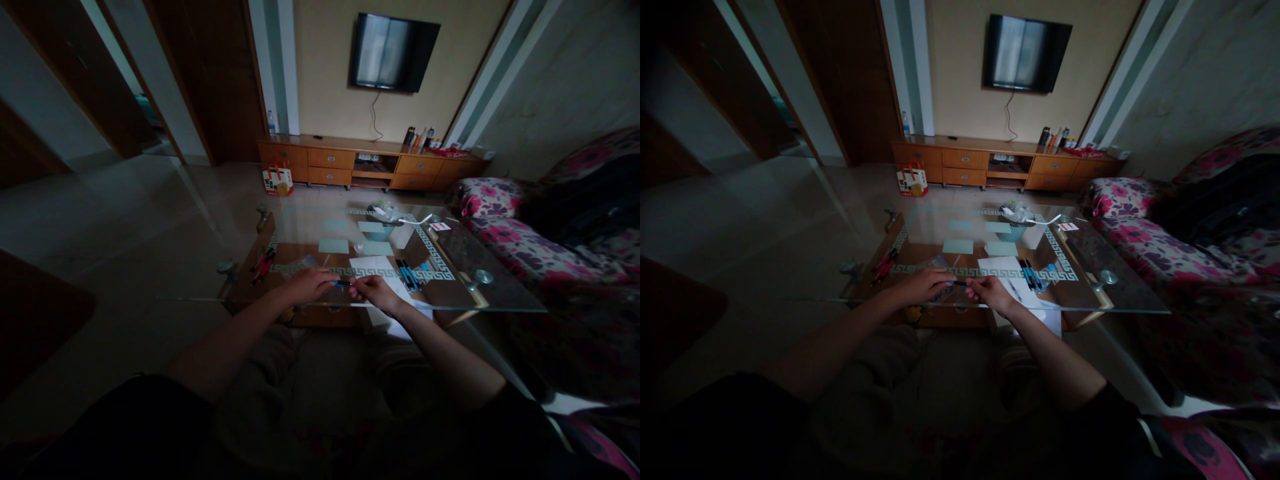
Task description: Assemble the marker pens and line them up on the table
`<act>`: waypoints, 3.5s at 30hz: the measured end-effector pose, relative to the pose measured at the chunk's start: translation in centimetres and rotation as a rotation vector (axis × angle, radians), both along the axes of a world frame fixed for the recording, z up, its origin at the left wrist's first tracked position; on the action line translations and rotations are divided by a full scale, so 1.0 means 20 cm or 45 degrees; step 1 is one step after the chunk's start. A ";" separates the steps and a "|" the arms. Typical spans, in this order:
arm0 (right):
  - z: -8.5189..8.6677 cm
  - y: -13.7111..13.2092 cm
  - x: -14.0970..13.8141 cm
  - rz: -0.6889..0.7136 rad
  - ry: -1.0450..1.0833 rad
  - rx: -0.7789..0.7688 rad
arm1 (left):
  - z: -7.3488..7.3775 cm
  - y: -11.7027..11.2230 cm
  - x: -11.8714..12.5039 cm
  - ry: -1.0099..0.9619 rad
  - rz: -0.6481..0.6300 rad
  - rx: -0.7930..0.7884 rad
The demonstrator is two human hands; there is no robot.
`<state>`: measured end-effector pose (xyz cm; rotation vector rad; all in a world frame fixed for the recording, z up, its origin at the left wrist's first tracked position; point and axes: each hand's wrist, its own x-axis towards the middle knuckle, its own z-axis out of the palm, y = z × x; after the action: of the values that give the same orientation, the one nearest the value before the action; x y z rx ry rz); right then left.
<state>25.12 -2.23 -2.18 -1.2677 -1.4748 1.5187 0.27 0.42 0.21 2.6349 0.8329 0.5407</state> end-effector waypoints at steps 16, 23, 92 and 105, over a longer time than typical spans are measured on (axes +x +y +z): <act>0.00 0.01 0.00 0.004 -0.058 0.021 | 0.01 0.00 0.00 0.009 0.018 0.003; -0.02 0.01 0.01 0.011 -0.036 0.024 | 0.01 -0.01 0.00 0.025 0.022 0.006; -0.02 0.03 0.02 -0.074 -0.216 0.451 | -0.02 -0.01 -0.01 0.041 0.045 -0.040; -0.03 0.04 0.01 -0.026 -0.109 0.162 | 0.01 -0.03 0.00 0.027 0.021 -0.058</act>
<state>25.38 -1.38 -2.72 -1.2820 -1.5820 1.3493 0.25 -0.09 0.48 2.5988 0.8641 0.4935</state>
